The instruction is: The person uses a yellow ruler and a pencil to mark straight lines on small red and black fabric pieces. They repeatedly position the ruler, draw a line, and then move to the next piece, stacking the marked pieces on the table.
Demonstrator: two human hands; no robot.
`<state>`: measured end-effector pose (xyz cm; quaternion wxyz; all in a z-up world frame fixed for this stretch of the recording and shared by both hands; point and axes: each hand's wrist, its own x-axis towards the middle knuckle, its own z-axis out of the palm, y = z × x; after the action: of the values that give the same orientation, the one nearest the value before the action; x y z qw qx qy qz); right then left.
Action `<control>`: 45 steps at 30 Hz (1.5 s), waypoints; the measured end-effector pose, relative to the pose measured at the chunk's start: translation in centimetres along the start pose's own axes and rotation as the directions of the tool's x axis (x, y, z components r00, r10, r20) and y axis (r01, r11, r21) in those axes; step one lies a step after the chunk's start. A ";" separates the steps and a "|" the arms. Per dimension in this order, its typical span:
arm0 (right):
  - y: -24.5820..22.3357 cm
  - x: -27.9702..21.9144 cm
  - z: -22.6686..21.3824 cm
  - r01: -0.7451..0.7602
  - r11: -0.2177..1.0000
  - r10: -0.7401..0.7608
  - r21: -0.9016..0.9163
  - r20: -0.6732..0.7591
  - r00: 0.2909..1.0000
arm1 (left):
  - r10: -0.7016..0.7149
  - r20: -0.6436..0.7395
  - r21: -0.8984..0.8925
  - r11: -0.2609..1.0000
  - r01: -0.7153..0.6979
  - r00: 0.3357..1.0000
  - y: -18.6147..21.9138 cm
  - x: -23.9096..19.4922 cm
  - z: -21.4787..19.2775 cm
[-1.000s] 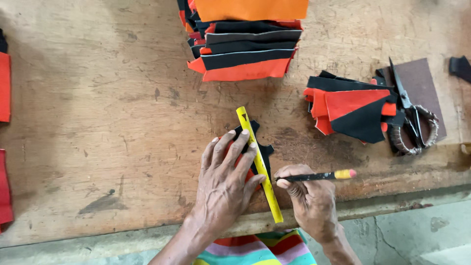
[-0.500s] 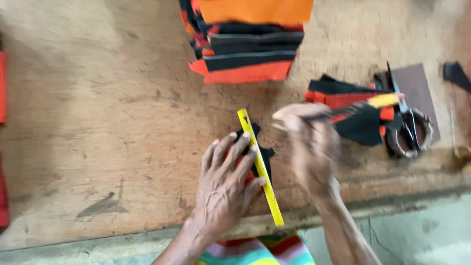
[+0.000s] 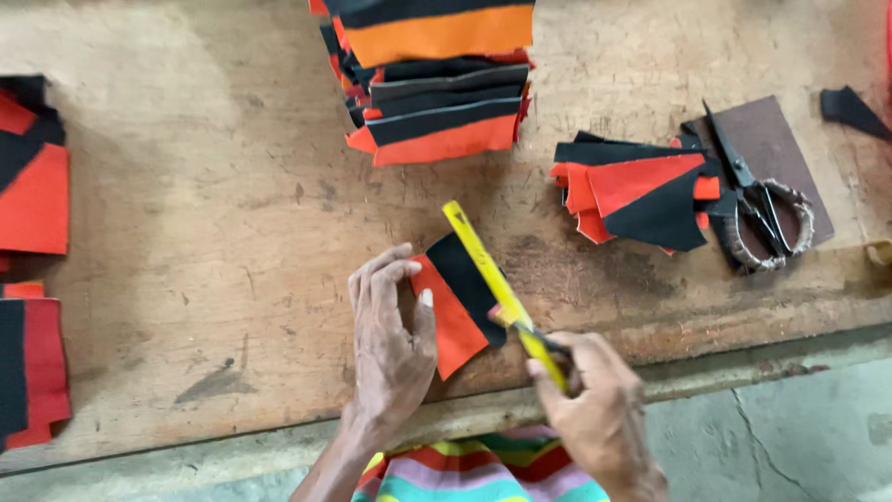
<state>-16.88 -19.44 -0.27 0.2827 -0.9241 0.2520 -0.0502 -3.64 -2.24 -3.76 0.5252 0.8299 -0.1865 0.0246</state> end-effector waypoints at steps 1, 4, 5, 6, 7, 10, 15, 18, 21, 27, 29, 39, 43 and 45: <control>0.4 0.4 -0.3 -0.097 0.995 0.097 -0.012 0.003 0.995 | -0.003 -0.003 -0.004 1.000 0.003 1.000 -0.1 0.2 -0.1; 2.0 1.3 -1.8 -0.205 0.979 0.205 -0.017 -0.001 0.979 | -0.058 -0.015 -0.045 0.997 0.057 0.998 -0.5 0.3 -0.8; 2.3 1.3 -2.0 -0.191 0.981 0.192 0.017 -0.018 0.981 | -0.092 -0.008 -0.064 0.994 0.091 0.996 -0.6 0.5 -1.0; 2.5 1.3 -2.2 -0.180 0.982 0.181 0.052 -0.034 0.983 | -0.126 0.002 -0.081 0.989 0.126 0.992 -0.7 0.6 -1.3; 2.7 1.3 -2.3 -0.167 0.982 0.172 0.086 -0.051 0.984 | -0.160 0.012 -0.099 0.982 0.160 0.987 -0.7 0.8 -1.5; 2.9 1.3 -2.3 -0.169 0.982 0.172 0.084 -0.033 0.985 | -0.278 0.004 -0.042 0.960 0.278 0.961 -0.6 1.4 -2.0; 3.0 1.4 -2.3 -0.159 0.981 0.163 0.108 -0.032 0.986 | -0.107 -0.034 0.326 0.939 0.112 0.994 0.1 1.4 -2.9; 2.9 1.4 -2.4 -0.153 0.981 0.158 0.121 -0.029 0.987 | -0.339 0.045 0.262 0.912 0.316 0.940 0.9 1.0 -3.4; 2.9 1.4 -2.4 -0.161 0.980 0.165 0.120 -0.030 0.986 | -0.511 0.174 0.245 0.851 0.466 0.842 1.9 0.3 -4.1; 2.9 1.4 -2.3 -0.158 0.979 0.163 0.129 -0.029 0.986 | -0.492 0.403 0.045 0.853 0.521 0.771 3.2 -0.1 -4.7; 3.0 1.4 -2.4 -0.142 0.981 0.148 0.133 -0.034 0.988 | -0.475 0.445 0.104 0.869 0.483 0.759 3.3 0.2 -4.8; 2.9 1.5 -2.4 -0.148 0.979 0.156 0.143 -0.040 0.987 | -0.056 0.287 0.280 0.959 -0.028 0.956 0.9 5.9 -2.5; 3.0 1.4 -2.4 -0.135 0.980 0.142 0.148 -0.042 0.989 | -0.298 0.384 0.307 0.934 0.184 0.874 1.0 5.9 -2.6; 3.1 1.4 -2.4 -0.130 0.980 0.138 0.150 -0.044 0.989 | -0.457 0.354 0.286 0.883 0.371 0.816 0.9 5.7 -2.8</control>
<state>-17.55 -23.56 -0.04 0.3459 -0.8799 0.3171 -0.0744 1.83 -1.75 -0.38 0.3785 0.8861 -0.1034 -0.2468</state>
